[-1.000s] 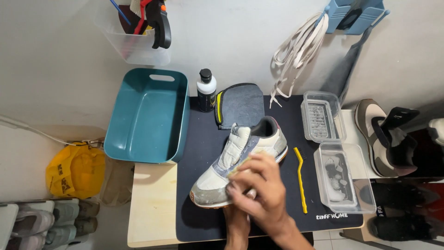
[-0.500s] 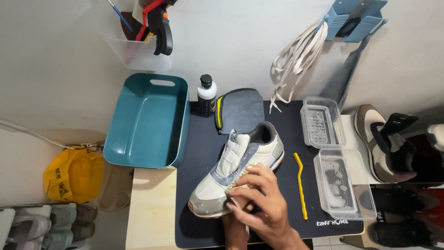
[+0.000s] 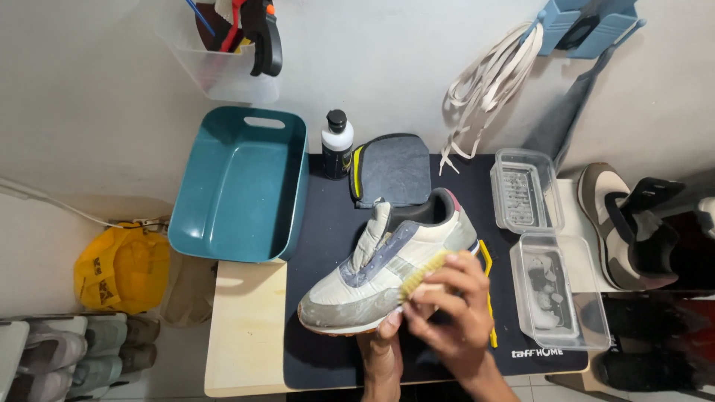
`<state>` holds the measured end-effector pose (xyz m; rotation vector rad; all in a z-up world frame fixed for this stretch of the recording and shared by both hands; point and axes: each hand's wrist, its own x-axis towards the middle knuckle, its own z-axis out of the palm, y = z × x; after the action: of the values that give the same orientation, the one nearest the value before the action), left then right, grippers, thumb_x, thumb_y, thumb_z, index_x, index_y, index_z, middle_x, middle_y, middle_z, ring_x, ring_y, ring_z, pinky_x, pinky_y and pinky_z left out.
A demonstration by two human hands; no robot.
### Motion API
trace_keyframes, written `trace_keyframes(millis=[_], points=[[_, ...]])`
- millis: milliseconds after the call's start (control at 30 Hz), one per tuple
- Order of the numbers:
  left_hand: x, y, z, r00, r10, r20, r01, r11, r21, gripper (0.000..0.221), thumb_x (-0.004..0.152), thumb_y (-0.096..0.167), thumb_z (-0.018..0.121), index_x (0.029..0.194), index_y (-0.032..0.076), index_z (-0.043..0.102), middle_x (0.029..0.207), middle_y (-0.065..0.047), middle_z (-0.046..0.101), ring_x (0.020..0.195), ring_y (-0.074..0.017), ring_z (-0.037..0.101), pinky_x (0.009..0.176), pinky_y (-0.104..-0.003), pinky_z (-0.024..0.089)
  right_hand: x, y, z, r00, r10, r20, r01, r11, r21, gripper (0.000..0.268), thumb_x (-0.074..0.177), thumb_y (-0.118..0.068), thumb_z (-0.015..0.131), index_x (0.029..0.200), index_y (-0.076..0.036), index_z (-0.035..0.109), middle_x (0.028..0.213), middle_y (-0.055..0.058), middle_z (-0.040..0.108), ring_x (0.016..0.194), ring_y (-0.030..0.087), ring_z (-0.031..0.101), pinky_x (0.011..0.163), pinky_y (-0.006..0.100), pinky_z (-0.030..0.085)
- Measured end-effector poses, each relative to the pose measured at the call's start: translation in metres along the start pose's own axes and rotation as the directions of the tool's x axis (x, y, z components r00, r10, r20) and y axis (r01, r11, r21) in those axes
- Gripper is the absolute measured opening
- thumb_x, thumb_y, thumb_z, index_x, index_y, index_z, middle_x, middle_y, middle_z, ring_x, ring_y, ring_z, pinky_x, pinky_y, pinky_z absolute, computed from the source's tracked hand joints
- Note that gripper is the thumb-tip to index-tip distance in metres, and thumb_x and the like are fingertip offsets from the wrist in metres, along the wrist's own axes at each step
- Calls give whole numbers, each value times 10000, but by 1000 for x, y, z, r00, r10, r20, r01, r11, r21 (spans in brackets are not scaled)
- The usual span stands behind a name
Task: Brushing and cleaning the upper part of a sneaker using different brushes and a cloth at a workstation.
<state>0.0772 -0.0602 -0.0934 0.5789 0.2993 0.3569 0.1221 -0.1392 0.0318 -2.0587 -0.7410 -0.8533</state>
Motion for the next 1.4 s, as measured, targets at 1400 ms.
trace_keyframes(millis=[1400], points=[[1,6,6,994,-65,-86,70,996,62,855,610,259,957,1318,-80,619,1312,-226,707,1196,-340,666,1025,-479,546,5,2,-3,990,120,80,-128,985,115,216,823,-176,799,996,-116,683,1125,125,635,1245,358,591,1190,533,445]])
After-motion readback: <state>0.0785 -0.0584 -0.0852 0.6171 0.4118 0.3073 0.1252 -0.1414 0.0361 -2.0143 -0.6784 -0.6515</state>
